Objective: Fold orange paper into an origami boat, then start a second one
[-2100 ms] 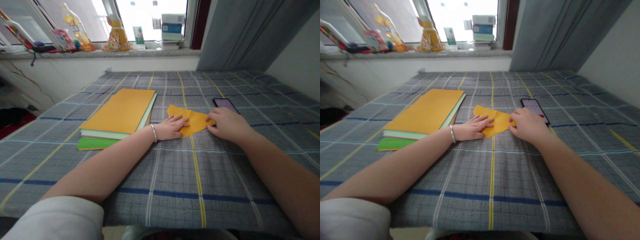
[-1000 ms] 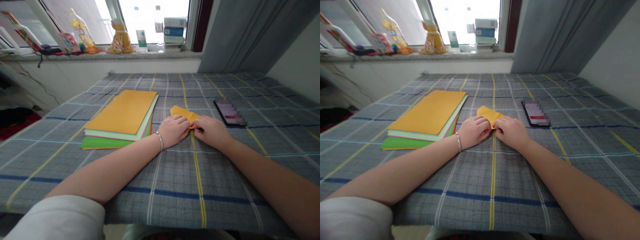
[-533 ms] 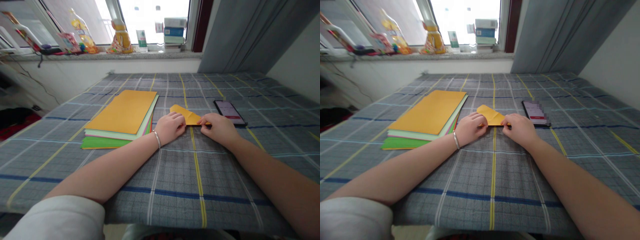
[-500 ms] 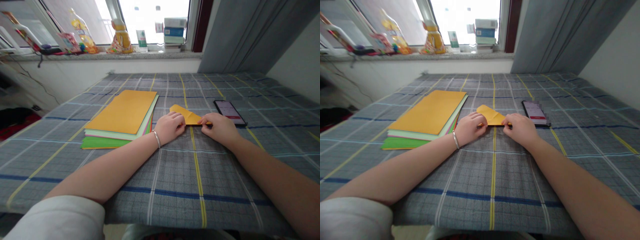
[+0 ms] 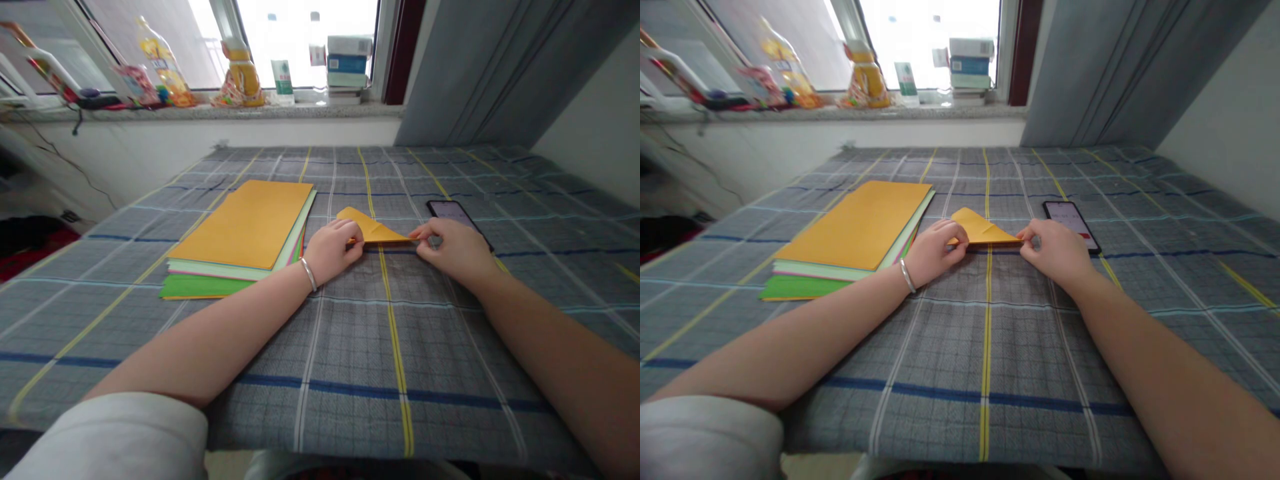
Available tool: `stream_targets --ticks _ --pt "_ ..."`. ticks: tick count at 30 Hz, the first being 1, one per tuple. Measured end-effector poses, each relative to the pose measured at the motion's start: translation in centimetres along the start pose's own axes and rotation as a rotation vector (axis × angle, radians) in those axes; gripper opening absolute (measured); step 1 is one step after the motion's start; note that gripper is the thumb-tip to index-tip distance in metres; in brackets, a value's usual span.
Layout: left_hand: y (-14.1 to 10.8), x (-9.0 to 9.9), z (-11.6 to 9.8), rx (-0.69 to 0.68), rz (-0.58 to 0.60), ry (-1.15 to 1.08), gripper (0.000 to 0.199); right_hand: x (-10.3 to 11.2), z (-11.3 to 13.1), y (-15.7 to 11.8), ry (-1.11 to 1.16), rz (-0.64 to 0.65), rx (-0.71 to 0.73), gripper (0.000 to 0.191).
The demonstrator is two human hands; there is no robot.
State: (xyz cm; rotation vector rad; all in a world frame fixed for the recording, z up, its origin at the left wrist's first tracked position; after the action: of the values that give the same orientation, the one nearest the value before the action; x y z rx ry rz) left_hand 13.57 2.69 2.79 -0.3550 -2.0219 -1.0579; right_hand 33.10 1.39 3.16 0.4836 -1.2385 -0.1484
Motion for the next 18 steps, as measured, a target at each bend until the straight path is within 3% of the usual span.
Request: stream_targets --ticks 3,9,14,18 --pt "0.0 0.0 -0.3 -0.042 0.001 -0.024 0.008 0.3 0.1 0.0 0.010 -0.049 0.030 0.009" --pt "-0.2 0.6 -1.2 -0.119 -0.041 -0.042 0.012 2.7 1.1 -0.3 0.108 -0.264 0.208 0.011" --pt "-0.1 0.7 -1.8 -0.160 -0.075 -0.052 0.013 1.7 4.9 -1.1 0.034 -0.121 0.392 0.018" --pt "-0.1 0.0 -2.5 -0.200 -0.016 0.038 0.010 0.7 6.4 -1.6 -0.051 -0.077 0.402 0.017"
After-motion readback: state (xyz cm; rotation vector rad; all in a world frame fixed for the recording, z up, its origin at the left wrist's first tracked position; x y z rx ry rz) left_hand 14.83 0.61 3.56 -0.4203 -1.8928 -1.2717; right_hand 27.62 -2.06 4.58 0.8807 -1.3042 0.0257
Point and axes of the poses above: each hand's wrist, its own y-axis towards the middle knuckle, its own x-axis out of the back of the hand, z = x × y, the point moved 9 cm from there along y, towards the middle knuckle, and after that the axes turned 2 degrees about z, right-handed, at the moved point
